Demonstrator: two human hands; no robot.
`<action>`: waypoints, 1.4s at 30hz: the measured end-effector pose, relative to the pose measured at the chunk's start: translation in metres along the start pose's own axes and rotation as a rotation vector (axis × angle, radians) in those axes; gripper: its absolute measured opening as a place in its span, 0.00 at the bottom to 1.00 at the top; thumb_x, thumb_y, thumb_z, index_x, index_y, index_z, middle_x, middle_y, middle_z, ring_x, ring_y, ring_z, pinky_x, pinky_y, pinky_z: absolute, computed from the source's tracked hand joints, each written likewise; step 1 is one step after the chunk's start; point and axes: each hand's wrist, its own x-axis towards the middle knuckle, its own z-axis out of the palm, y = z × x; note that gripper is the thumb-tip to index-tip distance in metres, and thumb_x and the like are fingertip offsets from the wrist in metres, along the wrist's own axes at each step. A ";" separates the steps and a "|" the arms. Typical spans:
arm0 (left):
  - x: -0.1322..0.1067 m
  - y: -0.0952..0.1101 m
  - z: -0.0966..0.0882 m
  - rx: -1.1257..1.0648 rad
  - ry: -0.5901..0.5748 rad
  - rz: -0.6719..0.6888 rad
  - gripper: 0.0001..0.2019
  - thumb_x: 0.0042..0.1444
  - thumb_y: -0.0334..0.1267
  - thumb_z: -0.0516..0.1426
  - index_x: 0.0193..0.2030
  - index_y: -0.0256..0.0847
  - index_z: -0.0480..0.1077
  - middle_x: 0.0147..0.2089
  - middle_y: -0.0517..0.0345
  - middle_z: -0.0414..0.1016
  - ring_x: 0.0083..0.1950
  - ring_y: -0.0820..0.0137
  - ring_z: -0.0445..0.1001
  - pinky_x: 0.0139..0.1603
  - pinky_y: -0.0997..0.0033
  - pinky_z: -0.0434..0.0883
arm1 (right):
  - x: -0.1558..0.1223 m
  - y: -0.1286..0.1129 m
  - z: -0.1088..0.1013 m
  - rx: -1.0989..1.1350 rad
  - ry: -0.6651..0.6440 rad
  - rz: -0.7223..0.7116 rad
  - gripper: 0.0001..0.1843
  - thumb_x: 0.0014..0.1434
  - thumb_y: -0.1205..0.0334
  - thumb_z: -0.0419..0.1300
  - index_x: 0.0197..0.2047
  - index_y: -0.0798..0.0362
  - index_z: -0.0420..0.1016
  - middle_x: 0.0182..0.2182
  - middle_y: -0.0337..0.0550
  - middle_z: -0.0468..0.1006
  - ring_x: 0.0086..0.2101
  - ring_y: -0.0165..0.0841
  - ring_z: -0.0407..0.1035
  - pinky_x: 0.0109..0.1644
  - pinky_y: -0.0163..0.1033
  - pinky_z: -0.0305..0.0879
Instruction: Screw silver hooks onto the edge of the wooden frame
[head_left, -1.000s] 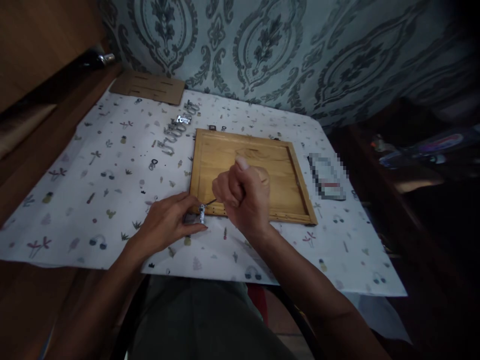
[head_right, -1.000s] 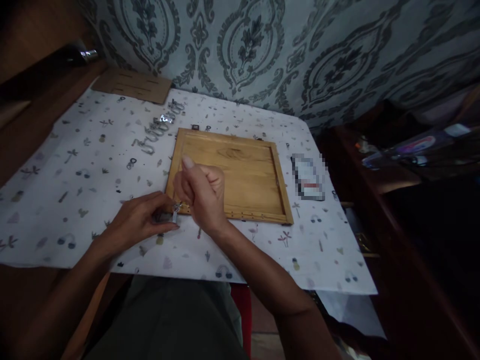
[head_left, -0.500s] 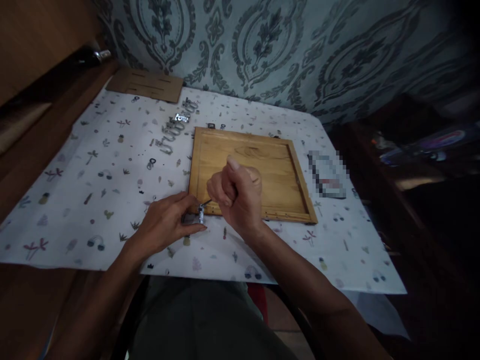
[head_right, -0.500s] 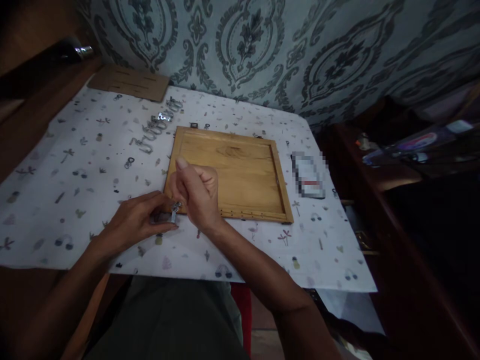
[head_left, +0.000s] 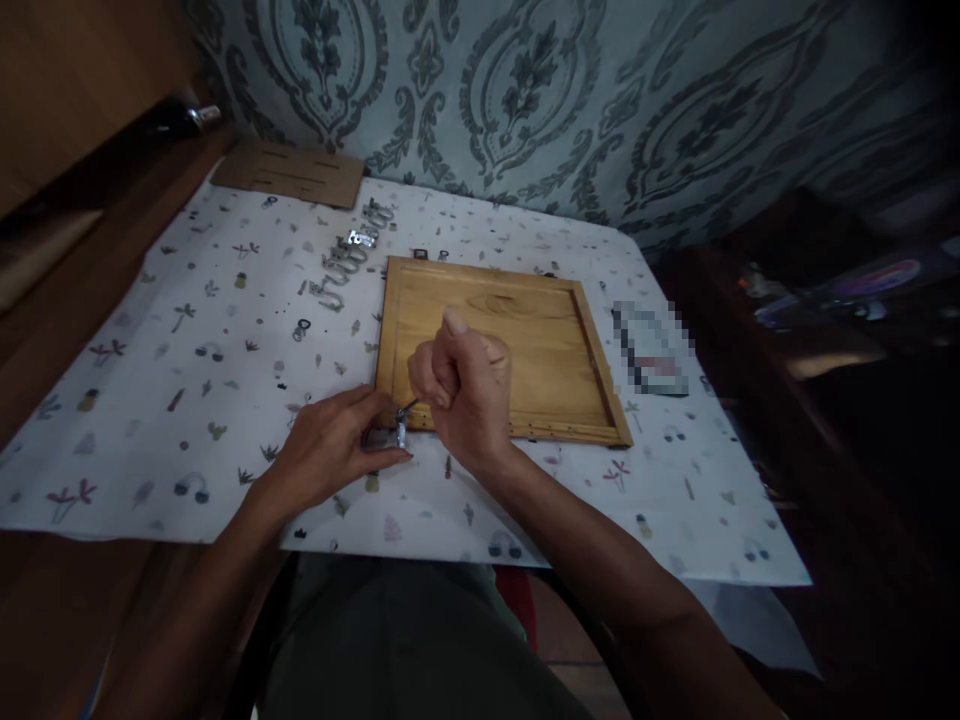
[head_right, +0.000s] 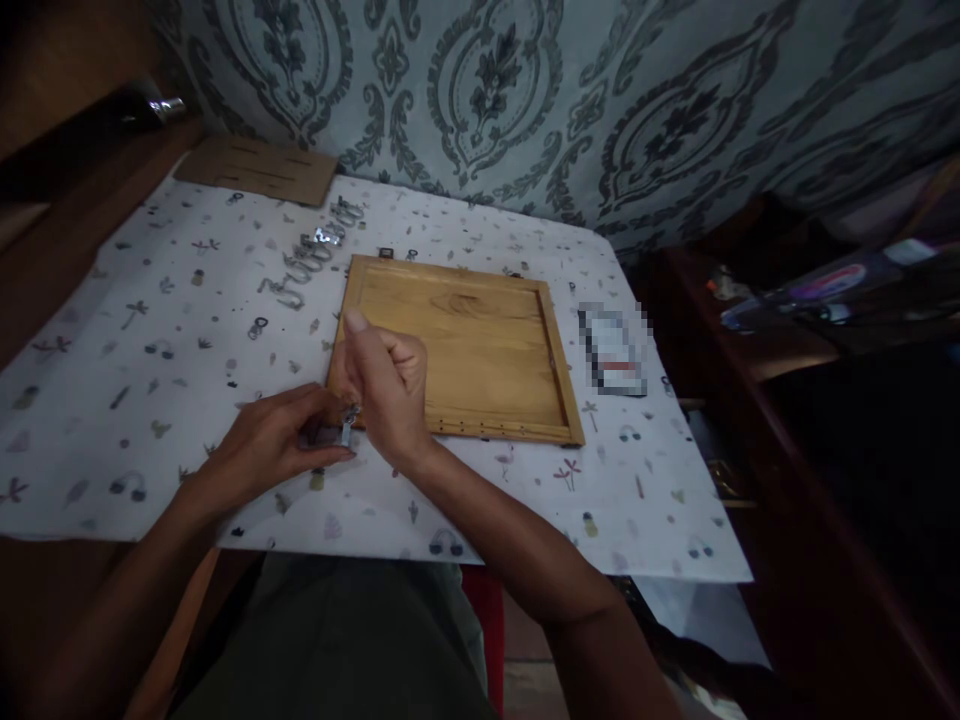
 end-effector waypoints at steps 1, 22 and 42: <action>0.000 0.000 0.000 0.000 -0.001 0.003 0.17 0.57 0.51 0.67 0.43 0.41 0.73 0.36 0.61 0.75 0.35 0.67 0.75 0.33 0.69 0.66 | -0.001 0.001 0.001 0.000 0.031 -0.014 0.38 0.61 0.42 0.64 0.13 0.51 0.48 0.09 0.29 0.49 0.14 0.21 0.44 0.20 0.37 0.41; -0.001 -0.001 0.002 0.039 0.000 -0.017 0.16 0.55 0.48 0.68 0.42 0.43 0.72 0.37 0.62 0.75 0.36 0.67 0.74 0.34 0.69 0.64 | 0.005 -0.004 -0.017 -0.053 -0.243 0.054 0.25 0.66 0.43 0.59 0.26 0.52 0.72 0.29 0.39 0.74 0.32 0.29 0.67 0.42 0.37 0.67; 0.000 -0.003 0.000 0.031 -0.008 -0.006 0.18 0.57 0.53 0.67 0.43 0.42 0.72 0.36 0.62 0.75 0.35 0.68 0.74 0.33 0.70 0.64 | -0.012 0.003 -0.012 -0.051 -0.069 -0.062 0.24 0.69 0.42 0.54 0.27 0.49 0.60 0.22 0.32 0.56 0.23 0.28 0.54 0.30 0.37 0.56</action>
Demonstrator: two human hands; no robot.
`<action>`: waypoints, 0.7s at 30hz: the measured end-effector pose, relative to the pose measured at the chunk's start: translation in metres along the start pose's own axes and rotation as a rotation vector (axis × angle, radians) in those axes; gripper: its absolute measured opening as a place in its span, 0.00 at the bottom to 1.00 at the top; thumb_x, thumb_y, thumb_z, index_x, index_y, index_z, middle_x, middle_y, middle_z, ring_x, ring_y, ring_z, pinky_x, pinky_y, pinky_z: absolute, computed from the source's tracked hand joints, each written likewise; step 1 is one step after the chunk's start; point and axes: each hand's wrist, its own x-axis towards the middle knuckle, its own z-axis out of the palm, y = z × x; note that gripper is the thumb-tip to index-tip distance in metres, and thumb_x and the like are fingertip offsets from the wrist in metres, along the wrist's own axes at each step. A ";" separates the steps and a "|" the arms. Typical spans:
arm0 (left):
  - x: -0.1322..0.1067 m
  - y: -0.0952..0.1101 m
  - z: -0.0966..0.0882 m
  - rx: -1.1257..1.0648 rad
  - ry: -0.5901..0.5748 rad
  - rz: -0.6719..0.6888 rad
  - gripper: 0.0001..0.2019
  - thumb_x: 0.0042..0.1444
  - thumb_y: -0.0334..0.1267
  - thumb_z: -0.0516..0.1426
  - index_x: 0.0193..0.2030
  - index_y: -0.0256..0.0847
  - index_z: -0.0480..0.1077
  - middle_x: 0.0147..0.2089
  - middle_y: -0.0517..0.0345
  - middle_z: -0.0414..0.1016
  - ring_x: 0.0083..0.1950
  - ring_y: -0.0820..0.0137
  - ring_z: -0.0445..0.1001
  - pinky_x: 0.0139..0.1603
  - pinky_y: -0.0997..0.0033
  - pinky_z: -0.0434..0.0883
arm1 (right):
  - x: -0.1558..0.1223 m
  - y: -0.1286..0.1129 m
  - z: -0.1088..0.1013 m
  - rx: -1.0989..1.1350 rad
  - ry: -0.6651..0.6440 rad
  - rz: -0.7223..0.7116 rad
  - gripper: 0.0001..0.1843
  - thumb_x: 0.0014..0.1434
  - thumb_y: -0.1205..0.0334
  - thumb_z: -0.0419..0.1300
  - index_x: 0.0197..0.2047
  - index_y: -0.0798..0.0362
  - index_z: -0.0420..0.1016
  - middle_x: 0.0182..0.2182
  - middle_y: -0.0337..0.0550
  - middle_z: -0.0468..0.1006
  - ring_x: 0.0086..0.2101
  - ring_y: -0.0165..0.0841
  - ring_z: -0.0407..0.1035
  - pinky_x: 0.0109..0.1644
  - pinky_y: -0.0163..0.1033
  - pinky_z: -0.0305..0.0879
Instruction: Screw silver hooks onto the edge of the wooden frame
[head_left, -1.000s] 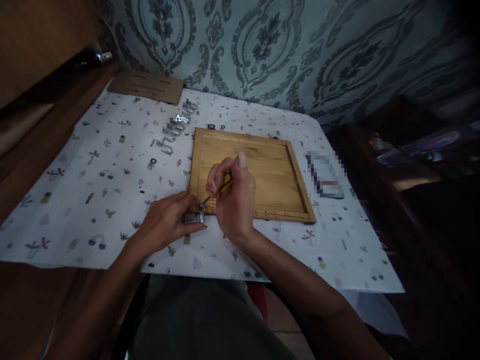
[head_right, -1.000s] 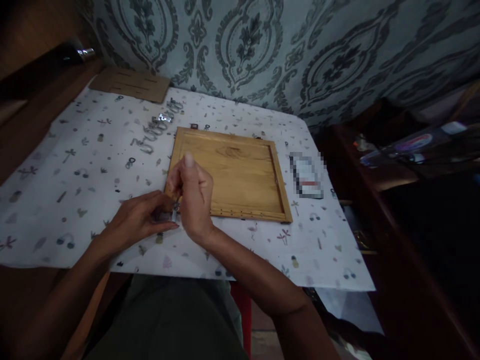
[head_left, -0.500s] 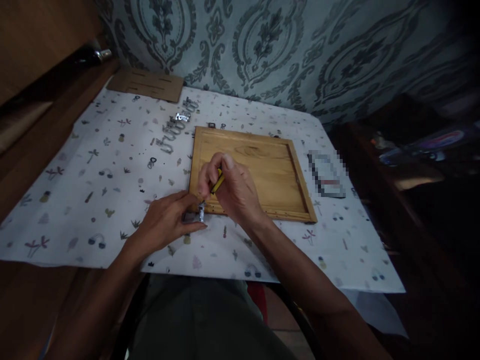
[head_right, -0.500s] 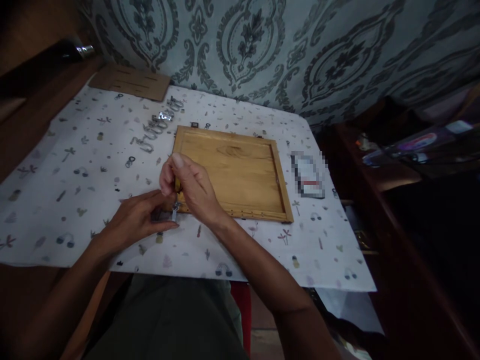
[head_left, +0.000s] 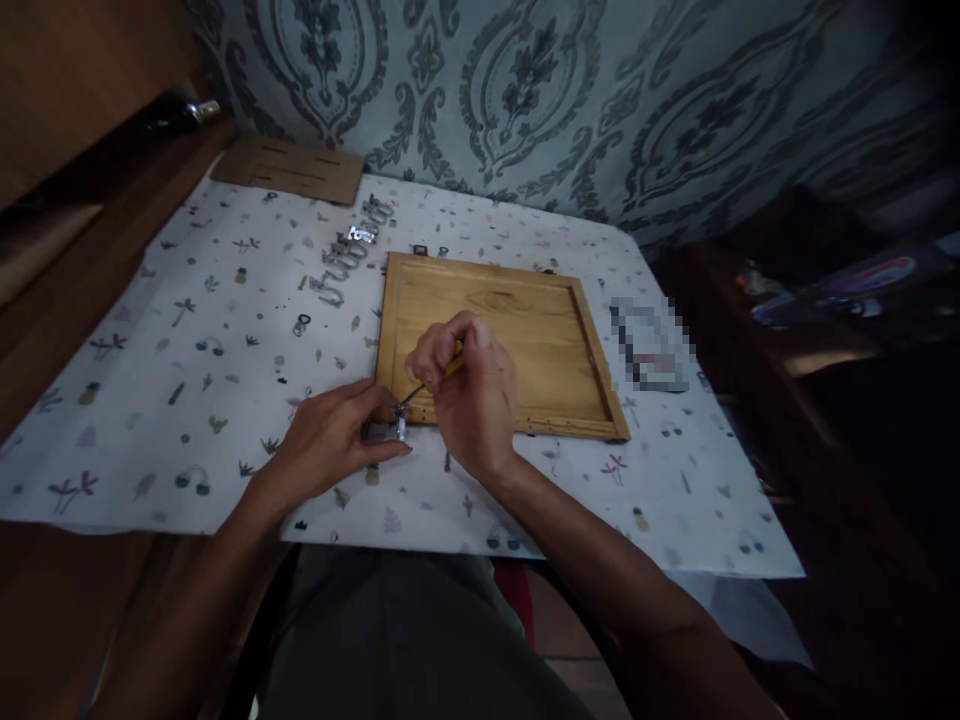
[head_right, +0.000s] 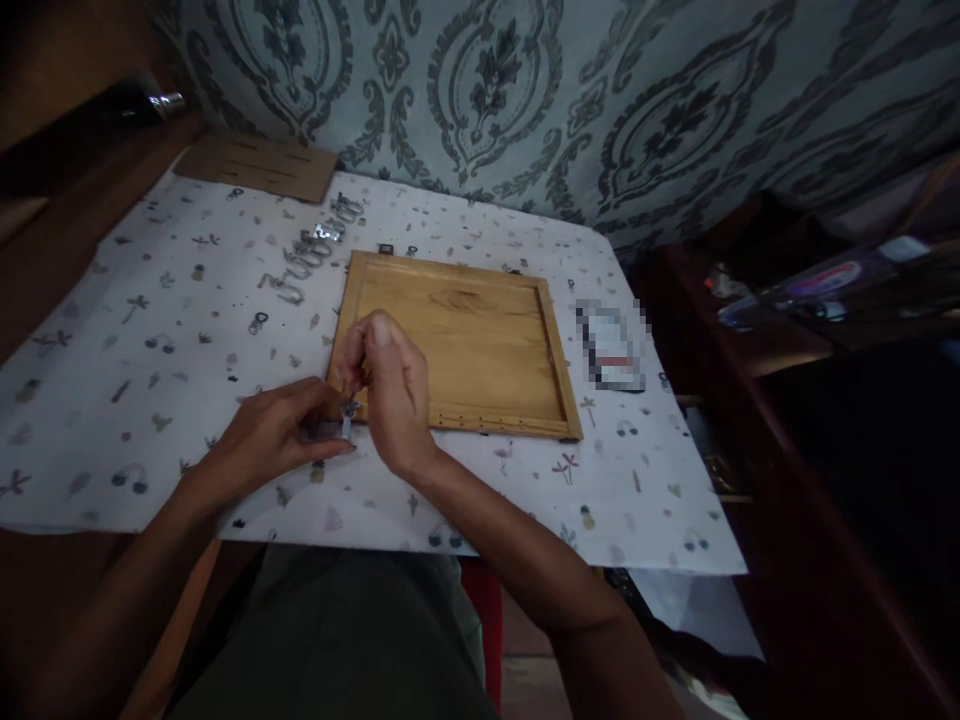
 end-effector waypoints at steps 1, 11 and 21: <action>0.000 0.000 0.000 -0.003 0.003 -0.001 0.18 0.57 0.53 0.67 0.43 0.42 0.72 0.36 0.62 0.75 0.34 0.68 0.74 0.33 0.70 0.64 | 0.000 -0.002 0.001 0.021 0.026 0.004 0.24 0.69 0.43 0.54 0.26 0.48 0.58 0.21 0.32 0.55 0.22 0.28 0.52 0.29 0.37 0.56; -0.001 -0.004 0.003 -0.016 0.030 0.026 0.20 0.59 0.58 0.63 0.44 0.43 0.73 0.35 0.62 0.74 0.34 0.69 0.73 0.33 0.70 0.65 | 0.001 -0.007 0.002 0.162 -0.043 0.066 0.21 0.66 0.52 0.56 0.23 0.49 0.57 0.16 0.30 0.55 0.18 0.26 0.46 0.25 0.36 0.49; 0.000 0.000 -0.001 -0.018 0.008 0.025 0.19 0.59 0.55 0.64 0.46 0.43 0.72 0.37 0.61 0.76 0.34 0.68 0.74 0.33 0.69 0.65 | 0.001 -0.003 0.003 0.106 -0.027 0.090 0.23 0.65 0.47 0.56 0.22 0.48 0.57 0.16 0.30 0.53 0.19 0.27 0.46 0.26 0.37 0.50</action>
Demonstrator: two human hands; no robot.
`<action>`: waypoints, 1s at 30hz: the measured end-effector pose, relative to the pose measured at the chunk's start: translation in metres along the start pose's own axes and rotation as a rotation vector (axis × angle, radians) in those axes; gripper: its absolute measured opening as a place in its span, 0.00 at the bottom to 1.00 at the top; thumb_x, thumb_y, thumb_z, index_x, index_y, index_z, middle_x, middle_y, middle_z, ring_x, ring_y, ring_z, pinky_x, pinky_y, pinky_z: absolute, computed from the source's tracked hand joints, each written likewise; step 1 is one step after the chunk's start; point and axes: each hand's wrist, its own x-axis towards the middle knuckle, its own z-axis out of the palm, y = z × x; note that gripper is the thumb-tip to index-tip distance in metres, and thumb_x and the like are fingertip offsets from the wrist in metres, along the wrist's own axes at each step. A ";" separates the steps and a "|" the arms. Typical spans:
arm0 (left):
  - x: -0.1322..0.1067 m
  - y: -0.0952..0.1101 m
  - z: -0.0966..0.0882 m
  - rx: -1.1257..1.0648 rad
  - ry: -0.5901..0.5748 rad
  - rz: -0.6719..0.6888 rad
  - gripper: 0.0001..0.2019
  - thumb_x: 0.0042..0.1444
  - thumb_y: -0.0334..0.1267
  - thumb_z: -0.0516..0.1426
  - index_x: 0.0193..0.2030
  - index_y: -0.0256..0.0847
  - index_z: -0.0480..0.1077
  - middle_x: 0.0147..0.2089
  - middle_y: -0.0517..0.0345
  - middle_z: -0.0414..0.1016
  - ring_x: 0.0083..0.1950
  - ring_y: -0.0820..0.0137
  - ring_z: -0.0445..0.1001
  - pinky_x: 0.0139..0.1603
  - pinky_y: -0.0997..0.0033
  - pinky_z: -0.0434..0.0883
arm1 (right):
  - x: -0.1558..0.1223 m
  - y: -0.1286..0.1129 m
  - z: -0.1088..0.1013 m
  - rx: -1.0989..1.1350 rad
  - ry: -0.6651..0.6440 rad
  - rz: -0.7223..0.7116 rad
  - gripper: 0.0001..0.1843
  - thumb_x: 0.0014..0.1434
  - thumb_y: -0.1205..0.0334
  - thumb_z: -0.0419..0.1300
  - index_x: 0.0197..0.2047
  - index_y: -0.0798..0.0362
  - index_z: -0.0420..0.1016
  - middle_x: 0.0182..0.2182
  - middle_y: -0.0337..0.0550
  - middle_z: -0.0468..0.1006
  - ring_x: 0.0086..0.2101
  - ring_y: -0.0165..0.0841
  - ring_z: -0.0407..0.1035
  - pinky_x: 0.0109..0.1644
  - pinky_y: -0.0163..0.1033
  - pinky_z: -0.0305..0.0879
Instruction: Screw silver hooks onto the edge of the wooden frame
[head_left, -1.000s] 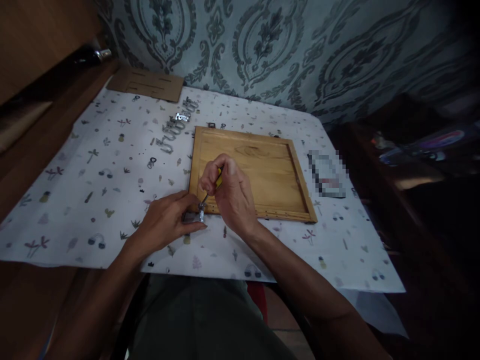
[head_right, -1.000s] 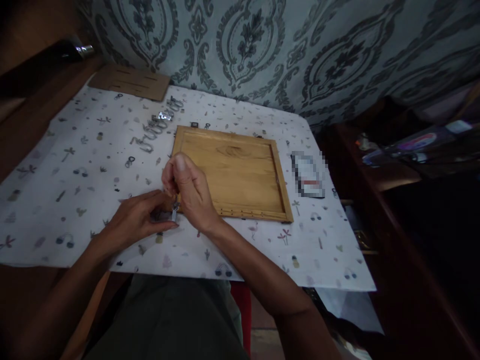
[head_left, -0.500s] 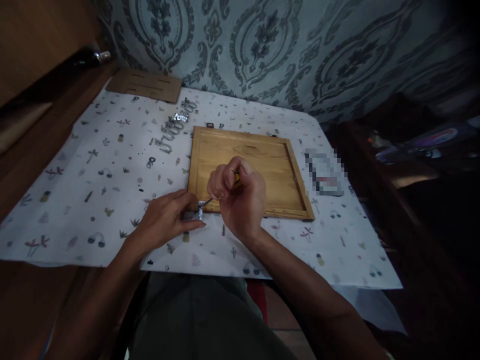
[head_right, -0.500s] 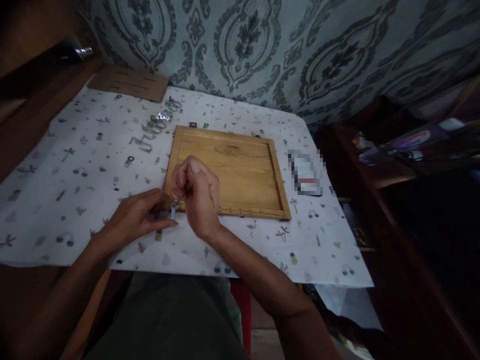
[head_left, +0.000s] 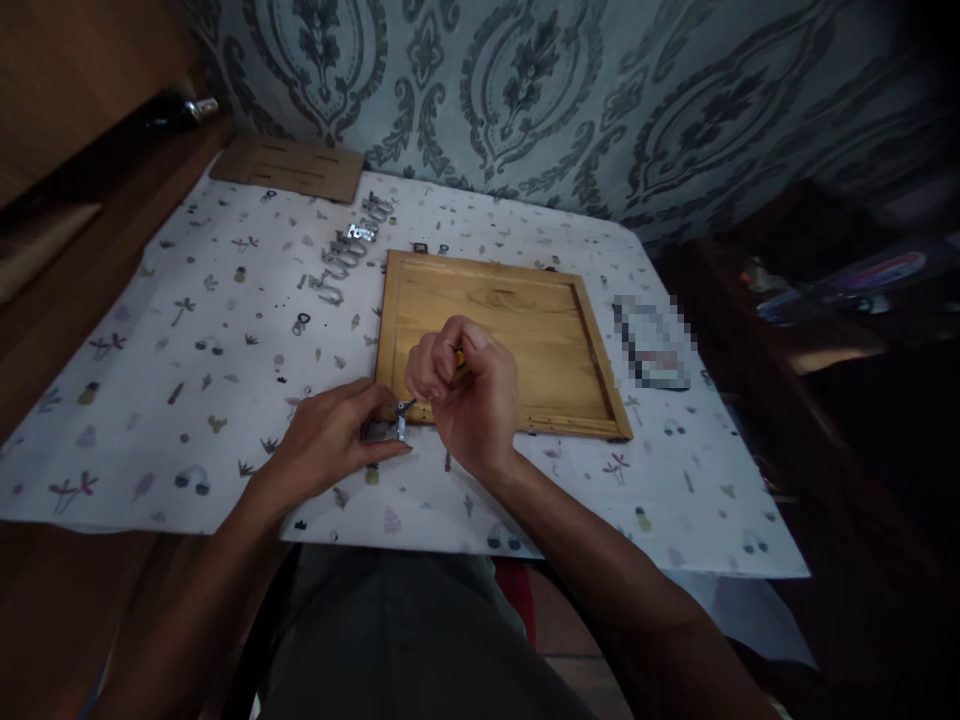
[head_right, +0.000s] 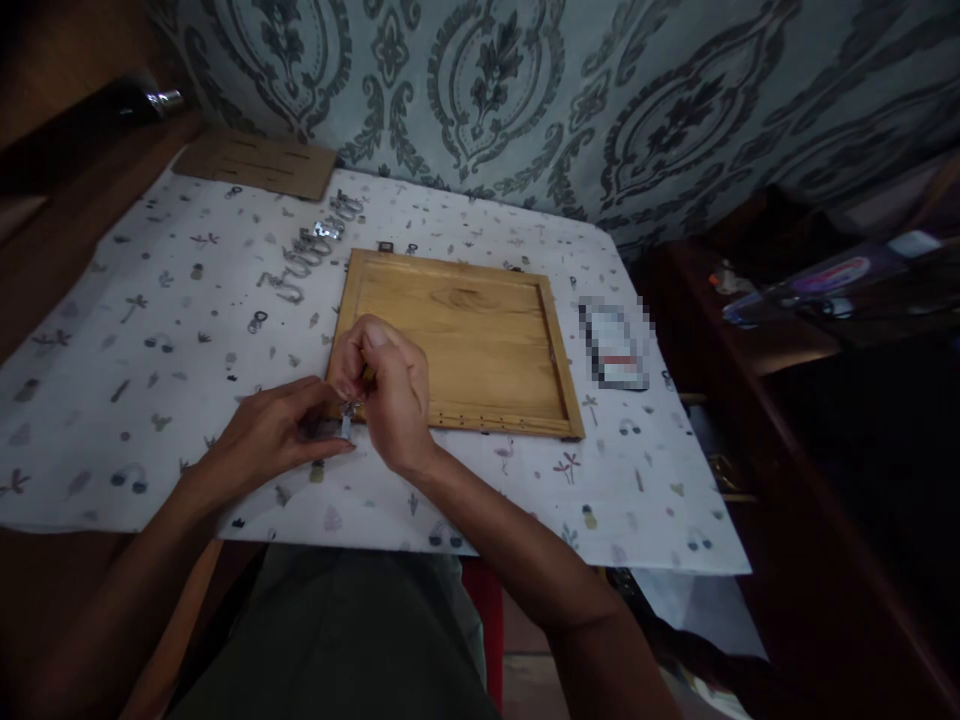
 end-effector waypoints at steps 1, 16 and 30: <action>0.000 0.000 0.000 -0.003 0.002 0.001 0.19 0.59 0.55 0.64 0.46 0.43 0.72 0.37 0.61 0.76 0.34 0.68 0.74 0.33 0.70 0.65 | -0.001 0.000 -0.001 -0.003 -0.011 -0.004 0.23 0.66 0.47 0.56 0.22 0.48 0.57 0.16 0.31 0.53 0.19 0.27 0.46 0.26 0.37 0.50; -0.002 -0.002 0.004 0.000 0.036 0.001 0.17 0.59 0.57 0.63 0.44 0.46 0.75 0.35 0.62 0.75 0.34 0.67 0.73 0.33 0.70 0.66 | 0.012 -0.007 -0.019 0.022 -0.378 0.036 0.21 0.68 0.53 0.57 0.24 0.51 0.68 0.22 0.39 0.72 0.24 0.29 0.64 0.31 0.37 0.62; -0.003 -0.001 0.003 -0.042 0.021 -0.012 0.16 0.61 0.54 0.62 0.48 0.47 0.75 0.40 0.59 0.79 0.39 0.64 0.78 0.37 0.67 0.72 | 0.027 -0.021 -0.016 0.079 -0.639 0.211 0.09 0.61 0.66 0.52 0.38 0.54 0.73 0.22 0.36 0.78 0.21 0.27 0.69 0.27 0.33 0.66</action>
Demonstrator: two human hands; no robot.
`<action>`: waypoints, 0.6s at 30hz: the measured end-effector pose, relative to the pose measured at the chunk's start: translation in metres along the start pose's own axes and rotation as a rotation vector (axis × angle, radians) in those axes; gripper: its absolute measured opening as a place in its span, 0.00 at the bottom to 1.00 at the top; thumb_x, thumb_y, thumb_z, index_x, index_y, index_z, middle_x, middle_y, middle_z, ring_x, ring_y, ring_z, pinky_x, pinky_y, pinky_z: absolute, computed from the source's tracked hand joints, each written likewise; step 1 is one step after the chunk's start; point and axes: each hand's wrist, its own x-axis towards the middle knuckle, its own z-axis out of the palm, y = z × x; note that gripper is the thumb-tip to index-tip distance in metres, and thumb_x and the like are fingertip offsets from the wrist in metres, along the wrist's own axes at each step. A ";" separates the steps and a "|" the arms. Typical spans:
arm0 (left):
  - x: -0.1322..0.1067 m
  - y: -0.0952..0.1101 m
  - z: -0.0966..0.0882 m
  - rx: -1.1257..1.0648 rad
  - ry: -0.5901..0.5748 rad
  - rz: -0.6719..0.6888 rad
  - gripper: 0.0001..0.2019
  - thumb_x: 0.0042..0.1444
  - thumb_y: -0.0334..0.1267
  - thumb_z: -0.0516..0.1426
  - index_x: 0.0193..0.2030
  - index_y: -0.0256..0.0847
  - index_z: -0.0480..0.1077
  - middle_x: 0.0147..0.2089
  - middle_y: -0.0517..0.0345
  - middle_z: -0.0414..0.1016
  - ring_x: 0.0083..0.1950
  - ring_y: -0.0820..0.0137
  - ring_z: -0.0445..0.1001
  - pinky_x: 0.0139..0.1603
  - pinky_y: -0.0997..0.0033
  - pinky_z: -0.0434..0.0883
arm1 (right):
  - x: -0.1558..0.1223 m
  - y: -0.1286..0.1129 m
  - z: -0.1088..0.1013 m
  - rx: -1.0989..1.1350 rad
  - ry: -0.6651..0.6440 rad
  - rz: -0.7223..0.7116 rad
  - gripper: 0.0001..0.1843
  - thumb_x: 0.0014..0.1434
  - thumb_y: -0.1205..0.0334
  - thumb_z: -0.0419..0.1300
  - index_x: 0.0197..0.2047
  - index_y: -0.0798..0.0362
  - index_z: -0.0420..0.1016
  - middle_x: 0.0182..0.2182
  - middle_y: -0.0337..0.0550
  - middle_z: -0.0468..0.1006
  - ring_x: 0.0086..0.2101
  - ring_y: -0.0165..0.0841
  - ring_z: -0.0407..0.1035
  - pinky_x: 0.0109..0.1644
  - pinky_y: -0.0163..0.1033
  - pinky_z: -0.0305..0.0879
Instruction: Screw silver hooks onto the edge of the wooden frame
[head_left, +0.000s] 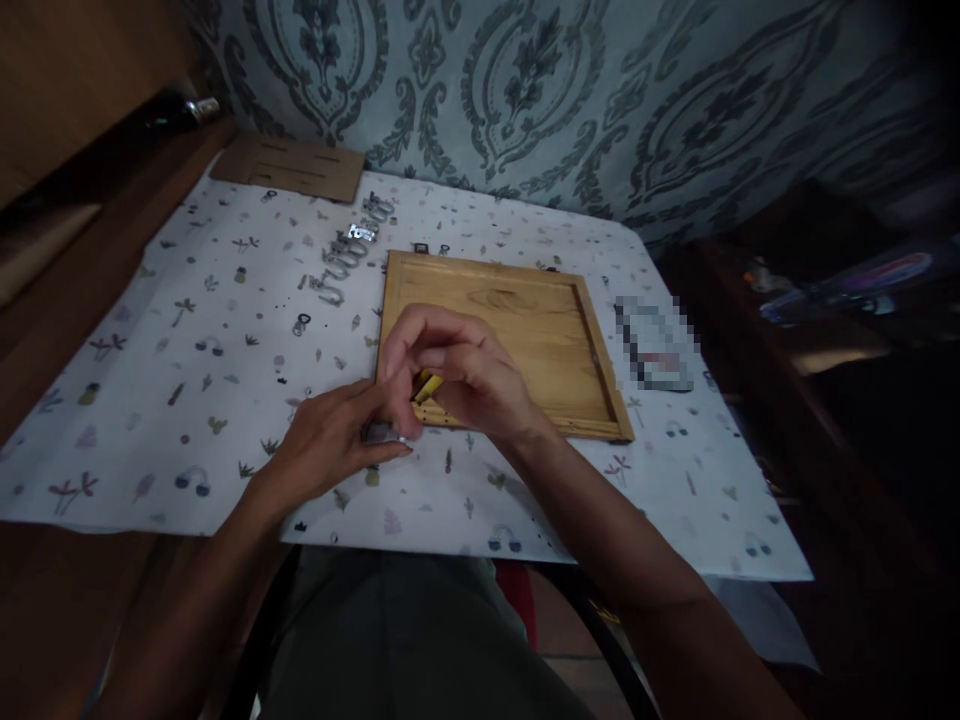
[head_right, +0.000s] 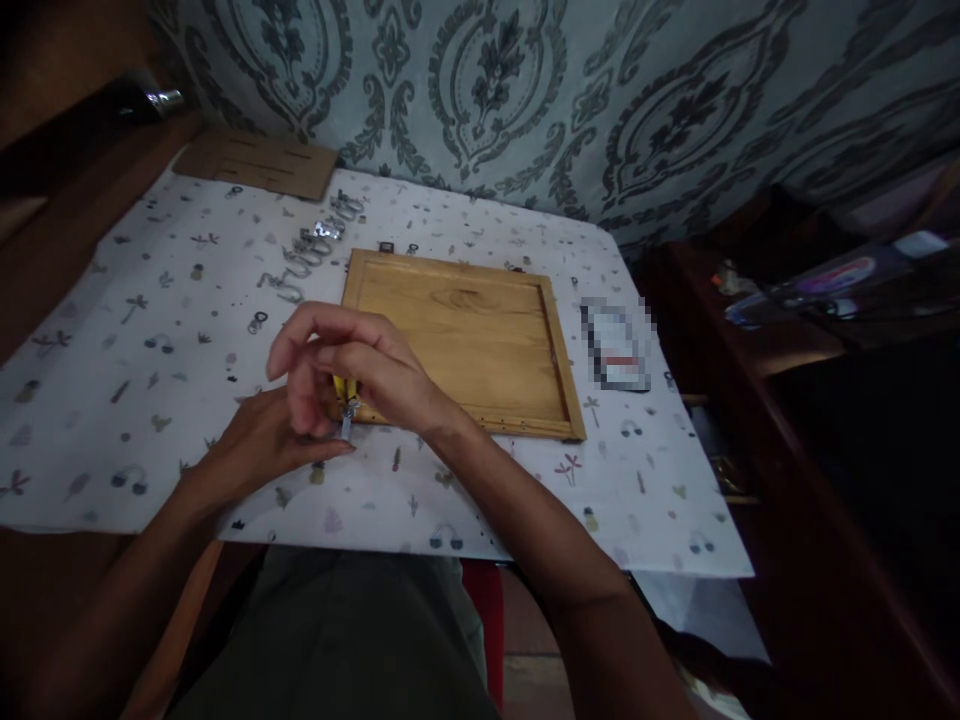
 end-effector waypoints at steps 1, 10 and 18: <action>0.000 0.000 0.000 -0.007 -0.003 -0.001 0.16 0.61 0.54 0.62 0.48 0.47 0.76 0.41 0.59 0.79 0.39 0.64 0.78 0.37 0.67 0.71 | 0.000 -0.001 0.002 -0.014 -0.014 0.033 0.10 0.62 0.65 0.51 0.38 0.54 0.73 0.19 0.34 0.75 0.18 0.26 0.65 0.24 0.32 0.62; 0.002 0.008 -0.007 0.013 -0.045 -0.042 0.14 0.60 0.50 0.63 0.45 0.43 0.74 0.37 0.61 0.76 0.35 0.66 0.74 0.33 0.70 0.66 | 0.006 0.002 0.009 -0.099 0.228 0.034 0.13 0.63 0.61 0.51 0.45 0.51 0.74 0.12 0.24 0.56 0.14 0.25 0.45 0.20 0.33 0.45; 0.003 0.004 -0.003 0.014 -0.045 -0.039 0.16 0.57 0.50 0.66 0.45 0.43 0.73 0.38 0.61 0.76 0.36 0.66 0.75 0.35 0.70 0.65 | 0.002 0.006 0.012 -0.066 0.427 -0.055 0.10 0.62 0.58 0.52 0.40 0.52 0.72 0.11 0.22 0.51 0.13 0.24 0.40 0.19 0.32 0.44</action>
